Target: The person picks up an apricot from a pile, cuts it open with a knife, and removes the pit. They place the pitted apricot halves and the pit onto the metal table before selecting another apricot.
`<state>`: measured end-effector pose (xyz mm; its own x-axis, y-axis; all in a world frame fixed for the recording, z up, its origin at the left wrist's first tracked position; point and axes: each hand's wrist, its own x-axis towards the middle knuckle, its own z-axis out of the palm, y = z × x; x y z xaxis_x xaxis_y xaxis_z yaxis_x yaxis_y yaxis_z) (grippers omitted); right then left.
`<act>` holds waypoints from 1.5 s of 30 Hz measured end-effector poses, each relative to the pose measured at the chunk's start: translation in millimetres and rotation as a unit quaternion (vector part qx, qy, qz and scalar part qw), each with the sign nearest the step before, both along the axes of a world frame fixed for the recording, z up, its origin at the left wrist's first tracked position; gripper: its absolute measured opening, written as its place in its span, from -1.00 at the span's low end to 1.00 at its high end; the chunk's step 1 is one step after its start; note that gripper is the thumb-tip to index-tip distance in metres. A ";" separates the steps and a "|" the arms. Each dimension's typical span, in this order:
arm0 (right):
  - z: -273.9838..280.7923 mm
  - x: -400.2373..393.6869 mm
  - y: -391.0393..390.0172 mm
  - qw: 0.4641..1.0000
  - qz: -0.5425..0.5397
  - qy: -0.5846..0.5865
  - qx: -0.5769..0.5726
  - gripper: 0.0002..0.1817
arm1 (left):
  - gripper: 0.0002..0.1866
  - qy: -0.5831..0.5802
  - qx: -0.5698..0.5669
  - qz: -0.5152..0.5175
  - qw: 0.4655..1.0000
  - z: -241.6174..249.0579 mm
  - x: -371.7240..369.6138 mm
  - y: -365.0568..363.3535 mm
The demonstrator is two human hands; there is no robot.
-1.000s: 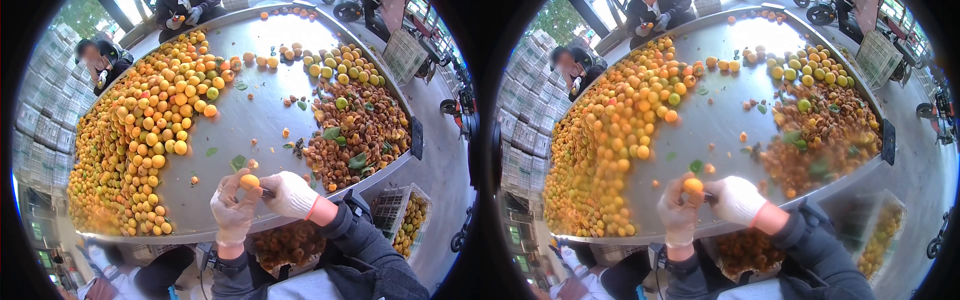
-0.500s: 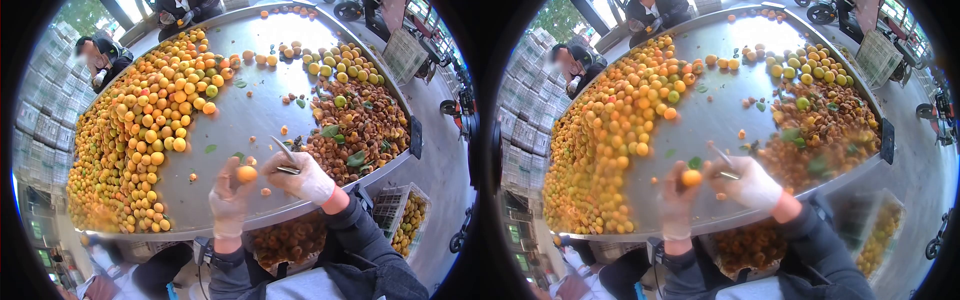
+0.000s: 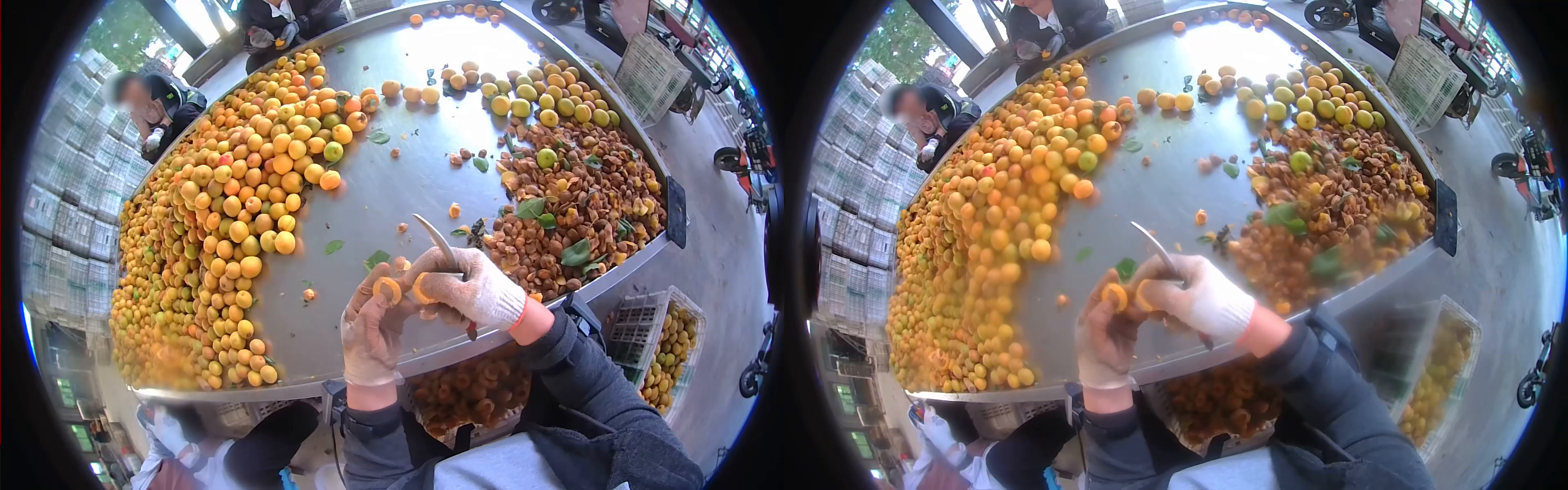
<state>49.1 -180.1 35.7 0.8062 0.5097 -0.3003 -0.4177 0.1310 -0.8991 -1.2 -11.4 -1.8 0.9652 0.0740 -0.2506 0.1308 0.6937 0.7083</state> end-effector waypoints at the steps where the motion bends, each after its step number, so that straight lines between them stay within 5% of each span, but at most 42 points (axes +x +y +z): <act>1: 2.5 1.8 -4.0 1.000 0.020 -0.006 -0.023 -0.81 | -0.63 -0.007 -0.031 0.016 0.999 -4.1 1.0 2.7; 2: 3.2 1.7 -8.7 0.998 0.040 -0.011 -0.047 -0.80 | -0.63 -0.013 -0.062 0.032 0.997 -6.6 0.9 5.1; 3: -15.9 6.3 -8.5 0.981 0.101 -0.152 -0.067 -0.77 | -0.63 -0.012 -0.062 0.032 0.998 -6.8 -0.1 7.1; 6: -22.7 5.0 -13.0 0.931 0.050 -0.295 -0.208 -0.76 | -0.62 -0.022 -0.093 0.023 0.995 -8.6 -3.4 9.7; 8: -7.6 3.2 -10.7 0.964 -0.024 -0.217 -0.155 -0.79 | -0.61 0.017 -0.022 0.022 0.999 -11.7 -5.4 5.0; 9: 0.6 3.4 -10.1 0.981 -0.142 -0.125 -0.041 -0.80 | -0.61 0.017 -0.023 0.021 0.999 -11.2 -5.9 1.4; 11: -2.0 5.6 -1.6 0.930 -0.327 -0.045 0.164 -0.78 | -0.60 0.035 -0.051 -0.010 0.998 -8.9 -6.1 -6.7; 14: -3.8 3.0 3.8 0.876 -0.386 -0.047 0.286 -0.80 | -0.59 0.055 -0.019 -0.014 0.998 -18.2 -6.0 -16.1; 24: -13.3 -8.5 11.4 0.889 -0.376 -0.228 0.126 -0.85 | -0.64 0.081 0.100 0.012 0.992 -14.8 -4.7 -39.8; 28: -18.6 7.8 11.5 0.894 -0.378 -0.071 0.231 -0.84 | -0.65 0.096 0.053 0.003 0.994 -20.3 -2.2 -37.4; 31: -46.4 27.6 8.8 0.850 -0.414 0.047 0.324 -0.84 | -0.65 0.102 -0.018 -0.019 0.994 -29.2 -0.8 -28.0; 35: -57.0 30.8 12.1 0.833 -0.417 0.090 0.352 -0.84 | -0.62 0.080 -0.129 -0.023 0.988 -41.6 0.1 -24.4; 41: -28.1 16.3 20.9 0.867 -0.431 0.036 0.247 -0.85 | -0.56 0.096 0.034 0.011 0.995 -39.5 1.3 -35.2; 45: -44.0 24.6 14.0 0.845 -0.424 0.101 0.310 -0.86 | -0.54 0.081 -0.042 -0.018 0.996 -36.4 0.2 -32.8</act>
